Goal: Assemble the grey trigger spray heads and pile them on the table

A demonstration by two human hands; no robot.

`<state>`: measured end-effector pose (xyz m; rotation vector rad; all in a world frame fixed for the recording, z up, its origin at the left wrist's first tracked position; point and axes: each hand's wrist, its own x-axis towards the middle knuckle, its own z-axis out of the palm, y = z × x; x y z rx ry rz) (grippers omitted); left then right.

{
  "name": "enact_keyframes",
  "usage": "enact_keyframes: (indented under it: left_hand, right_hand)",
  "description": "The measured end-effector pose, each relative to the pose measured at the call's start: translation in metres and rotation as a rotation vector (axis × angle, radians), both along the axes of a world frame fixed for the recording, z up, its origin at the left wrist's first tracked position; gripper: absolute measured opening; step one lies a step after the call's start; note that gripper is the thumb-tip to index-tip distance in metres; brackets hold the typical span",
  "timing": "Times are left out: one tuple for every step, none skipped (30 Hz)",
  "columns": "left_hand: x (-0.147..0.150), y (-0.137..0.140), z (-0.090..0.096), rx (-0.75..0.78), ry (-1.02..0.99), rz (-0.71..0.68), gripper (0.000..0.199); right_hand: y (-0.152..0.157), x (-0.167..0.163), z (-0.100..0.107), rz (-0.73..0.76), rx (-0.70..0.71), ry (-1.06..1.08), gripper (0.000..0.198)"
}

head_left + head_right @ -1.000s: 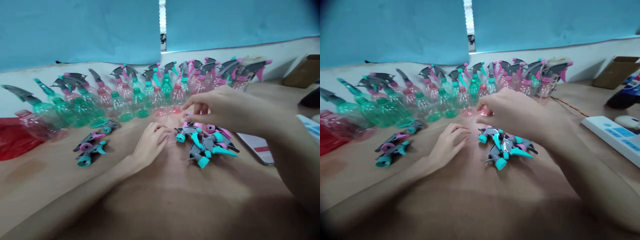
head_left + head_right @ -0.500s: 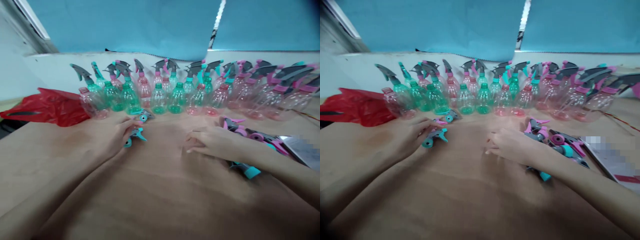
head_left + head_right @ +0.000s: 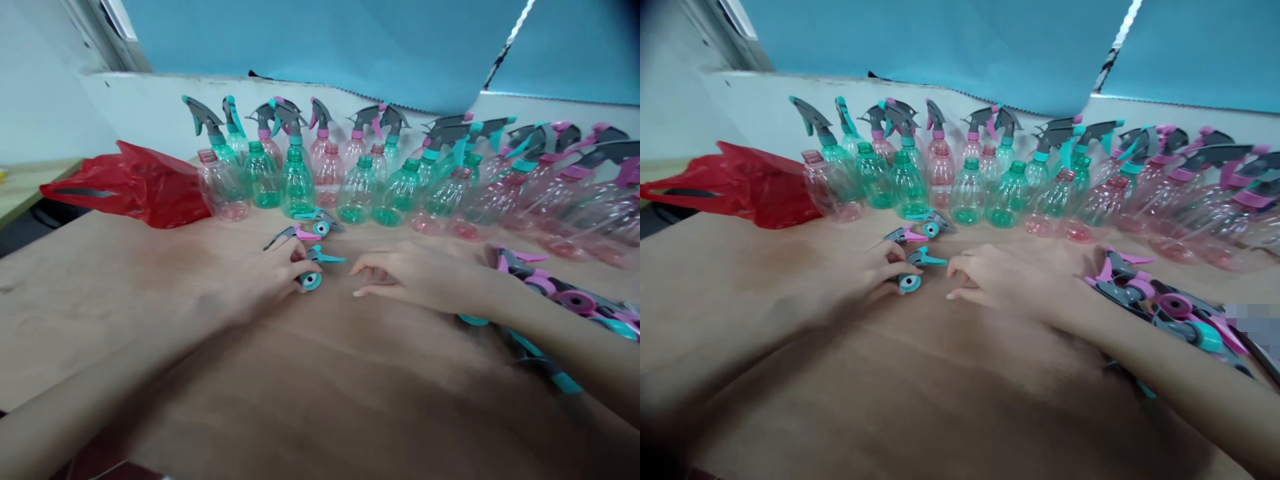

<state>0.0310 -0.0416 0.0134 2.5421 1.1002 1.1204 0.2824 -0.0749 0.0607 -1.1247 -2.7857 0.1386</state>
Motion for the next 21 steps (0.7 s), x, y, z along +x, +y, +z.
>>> enact_keyframes:
  left_hand:
    - [0.006,-0.001,-0.002,-0.008,0.04,-0.051,0.022]
    - [0.013,-0.003,-0.005,-0.01,0.081,-0.102,0.022]
    - [0.021,-0.007,-0.007,-0.004,0.102,-0.138,0.023]
    - [0.028,-0.011,-0.01,0.011,0.084,-0.131,0.024]
    - [0.036,-0.016,-0.012,0.027,0.059,-0.121,0.023]
    - [0.045,-0.021,-0.013,0.031,0.04,-0.124,0.021]
    - [0.053,-0.025,-0.015,0.031,0.027,-0.146,0.022]
    - [0.061,-0.028,-0.016,0.031,0.019,-0.173,0.024]
    - [0.07,-0.03,-0.017,0.031,0.014,-0.207,0.027]
    - [0.078,-0.031,-0.018,0.033,0.007,-0.239,0.029]
    - [0.087,-0.031,-0.019,0.038,0.0,-0.266,0.03]
    - [0.097,-0.03,-0.02,0.045,-0.008,-0.29,0.029]
    - [0.106,-0.028,-0.021,0.053,-0.014,-0.312,0.027]
    - [0.115,-0.026,-0.021,0.061,-0.015,-0.336,0.025]
    - [0.124,-0.024,-0.022,0.068,-0.009,-0.36,0.023]
    - [0.132,-0.023,-0.022,0.073,0.0,-0.386,0.021]
    - [0.14,-0.021,-0.022,0.069,0.012,-0.412,0.02]
    - [0.146,-0.02,-0.023,0.055,0.022,-0.43,0.021]
    - [0.15,-0.019,-0.023,0.034,0.026,-0.437,0.022]
    - [0.153,-0.019,-0.023,0.008,0.023,-0.438,0.023]
    - [0.155,-0.018,-0.023,-0.018,0.018,-0.439,0.023]
  right_hand:
    - [-0.001,0.002,0.001,-0.015,0.009,0.009,0.017]
    - [-0.003,0.005,0.002,-0.033,0.014,0.022,0.015]
    - [-0.005,0.009,0.003,-0.05,0.015,0.04,0.012]
    - [-0.008,0.014,0.004,-0.064,0.013,0.068,0.011]
    - [-0.011,0.019,0.005,-0.075,0.006,0.102,0.011]
    - [-0.014,0.024,0.006,-0.076,-0.005,0.143,0.012]
    - [-0.018,0.029,0.007,-0.072,-0.015,0.182,0.013]
    - [-0.021,0.035,0.007,-0.066,-0.014,0.218,0.013]
    - [-0.024,0.04,0.007,-0.065,-0.002,0.245,0.013]
    - [-0.026,0.046,0.007,-0.075,0.015,0.257,0.011]
    - [-0.028,0.052,0.007,-0.089,0.034,0.251,0.009]
    - [-0.03,0.057,0.007,-0.107,0.044,0.226,0.007]
    - [-0.032,0.063,0.007,-0.123,0.042,0.19,0.006]
    - [-0.033,0.069,0.007,-0.133,0.034,0.156,0.006]
    - [-0.034,0.074,0.007,-0.139,0.021,0.124,0.006]
    - [-0.034,0.08,0.007,-0.142,0.007,0.102,0.006]
    - [-0.035,0.085,0.007,-0.148,-0.005,0.087,0.007]
    - [-0.036,0.089,0.007,-0.16,-0.015,0.082,0.007]
    - [-0.036,0.093,0.007,-0.17,-0.02,0.085,0.008]
    - [-0.037,0.097,0.007,-0.179,-0.021,0.093,0.008]
    - [-0.037,0.1,0.006,-0.184,-0.016,0.102,0.009]
